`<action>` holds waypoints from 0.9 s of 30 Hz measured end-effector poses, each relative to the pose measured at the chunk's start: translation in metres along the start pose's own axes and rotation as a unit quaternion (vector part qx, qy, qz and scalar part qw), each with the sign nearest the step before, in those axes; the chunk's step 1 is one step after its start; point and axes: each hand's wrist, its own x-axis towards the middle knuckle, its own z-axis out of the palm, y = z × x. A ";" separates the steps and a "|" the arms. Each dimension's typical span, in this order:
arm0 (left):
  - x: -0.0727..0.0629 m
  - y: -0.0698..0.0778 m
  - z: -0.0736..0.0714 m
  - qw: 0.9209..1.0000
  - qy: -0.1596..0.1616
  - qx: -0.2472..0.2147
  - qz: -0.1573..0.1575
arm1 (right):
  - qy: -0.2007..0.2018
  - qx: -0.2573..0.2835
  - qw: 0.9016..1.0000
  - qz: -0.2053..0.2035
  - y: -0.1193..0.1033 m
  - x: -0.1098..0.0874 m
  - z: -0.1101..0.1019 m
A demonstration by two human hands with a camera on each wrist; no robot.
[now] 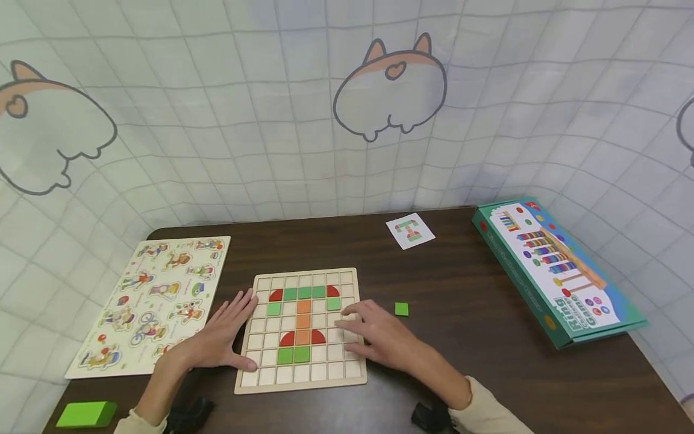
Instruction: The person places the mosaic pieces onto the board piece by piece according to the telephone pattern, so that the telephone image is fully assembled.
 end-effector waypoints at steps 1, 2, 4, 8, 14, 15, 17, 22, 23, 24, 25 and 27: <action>0.000 0.000 0.000 1.000 0.000 0.002 -0.001 | 0.009 0.006 1.000 0.016 0.008 -0.007 -0.003; 0.000 0.000 -0.001 1.000 0.000 0.002 -0.002 | 0.017 0.009 0.999 0.031 0.016 -0.013 -0.006; 0.000 0.000 -0.001 1.000 -0.003 0.004 -0.003 | 0.034 0.014 0.998 0.052 0.030 -0.024 -0.012; 0.000 0.000 -0.001 1.000 -0.004 0.000 -0.005 | 0.057 0.012 0.995 0.079 0.048 -0.036 -0.023; 0.000 -0.001 0.000 1.000 -0.003 0.006 -0.008 | 0.056 0.002 0.993 0.099 0.059 -0.037 -0.031; 0.000 -0.001 0.000 1.000 -0.004 0.006 -0.009 | 0.052 -0.001 0.994 0.101 0.060 -0.037 -0.031; 0.000 -0.001 0.000 1.000 -0.004 0.007 -0.009 | 0.045 -0.005 0.993 0.111 0.062 -0.038 -0.033; 0.000 -0.001 0.000 1.000 -0.003 0.010 -0.006 | 0.026 -0.012 0.989 0.146 0.069 -0.042 -0.035; 0.000 -0.001 0.000 1.000 -0.002 0.010 -0.005 | 0.017 -0.015 0.988 0.150 0.071 -0.043 -0.035; 0.000 -0.001 0.000 1.000 -0.001 0.011 -0.005 | 0.007 -0.016 0.988 0.152 0.072 -0.043 -0.034; -0.001 -0.001 0.000 1.000 0.000 0.011 -0.004 | -0.002 -0.017 0.988 0.154 0.073 -0.044 -0.034; -0.001 0.000 -0.001 1.000 0.001 0.010 -0.004 | -0.020 -0.022 0.988 0.155 0.075 -0.045 -0.033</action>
